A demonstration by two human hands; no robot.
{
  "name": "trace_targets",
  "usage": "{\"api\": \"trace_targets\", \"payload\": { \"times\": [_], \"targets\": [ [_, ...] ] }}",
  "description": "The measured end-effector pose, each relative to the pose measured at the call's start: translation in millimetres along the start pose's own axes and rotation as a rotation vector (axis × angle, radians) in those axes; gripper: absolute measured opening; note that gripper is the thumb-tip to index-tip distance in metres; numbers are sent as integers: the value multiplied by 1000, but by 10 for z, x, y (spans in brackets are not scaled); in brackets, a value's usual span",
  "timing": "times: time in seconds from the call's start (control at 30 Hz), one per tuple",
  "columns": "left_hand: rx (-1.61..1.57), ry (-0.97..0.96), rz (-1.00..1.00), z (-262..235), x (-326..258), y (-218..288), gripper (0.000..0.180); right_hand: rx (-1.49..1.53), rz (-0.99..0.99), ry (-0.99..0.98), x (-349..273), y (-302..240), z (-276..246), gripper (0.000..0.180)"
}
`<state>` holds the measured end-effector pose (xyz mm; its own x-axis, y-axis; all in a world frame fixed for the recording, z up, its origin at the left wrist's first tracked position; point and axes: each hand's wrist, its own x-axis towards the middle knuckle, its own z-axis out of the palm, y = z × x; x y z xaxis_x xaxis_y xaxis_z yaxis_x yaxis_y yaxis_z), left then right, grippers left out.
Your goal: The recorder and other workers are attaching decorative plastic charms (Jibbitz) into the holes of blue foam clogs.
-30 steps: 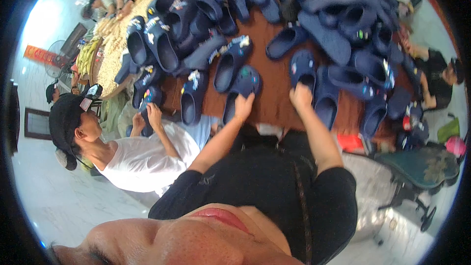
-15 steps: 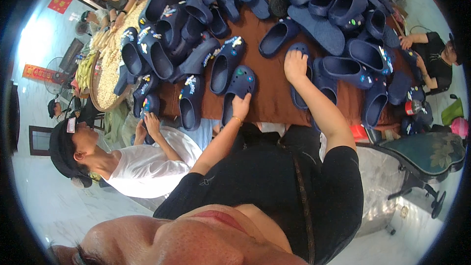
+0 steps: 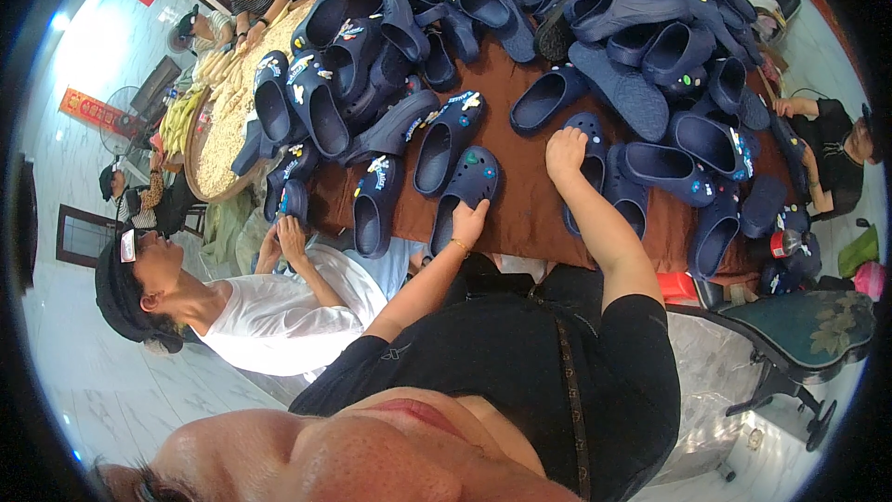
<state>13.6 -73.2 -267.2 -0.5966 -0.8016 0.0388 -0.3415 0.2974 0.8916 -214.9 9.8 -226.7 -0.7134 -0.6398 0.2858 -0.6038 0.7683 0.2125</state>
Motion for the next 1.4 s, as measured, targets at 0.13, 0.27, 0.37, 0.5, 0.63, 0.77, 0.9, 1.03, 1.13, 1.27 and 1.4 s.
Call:
{"api": "trace_targets", "payload": {
  "times": [0.13,0.27,0.37,0.5,0.63,0.77,0.9,1.03,1.13,1.27,1.4],
  "targets": [
    [33,-83,-72,-49,-14,94,45,-52,69,3,19,-71,87,19],
    [33,-96,-92,-51,2,85,46,-85,166,-91,146,-116,133,18],
    [34,-74,-18,-31,13,75,46,-131,185,-213,236,-125,102,19],
    [30,-81,-55,-16,56,-5,46,-84,166,-365,312,-142,23,20],
    [0,48,35,22,19,-41,38,-18,176,-356,329,-177,5,17],
    [85,48,-4,109,-8,-340,36,-41,-20,-160,106,-272,99,16],
    [5,16,2,117,-44,-52,43,-5,43,-102,-7,-73,190,15],
    [12,33,14,79,-1,-5,40,277,-123,-34,36,7,50,12],
    [36,52,-41,-47,41,33,36,816,-50,-243,-38,-155,-156,19],
    [15,9,-35,-33,71,98,34,1326,99,-468,-293,-267,143,21],
    [54,-36,-54,-60,73,64,35,1533,142,-604,-488,-521,0,14]
  ]
}}
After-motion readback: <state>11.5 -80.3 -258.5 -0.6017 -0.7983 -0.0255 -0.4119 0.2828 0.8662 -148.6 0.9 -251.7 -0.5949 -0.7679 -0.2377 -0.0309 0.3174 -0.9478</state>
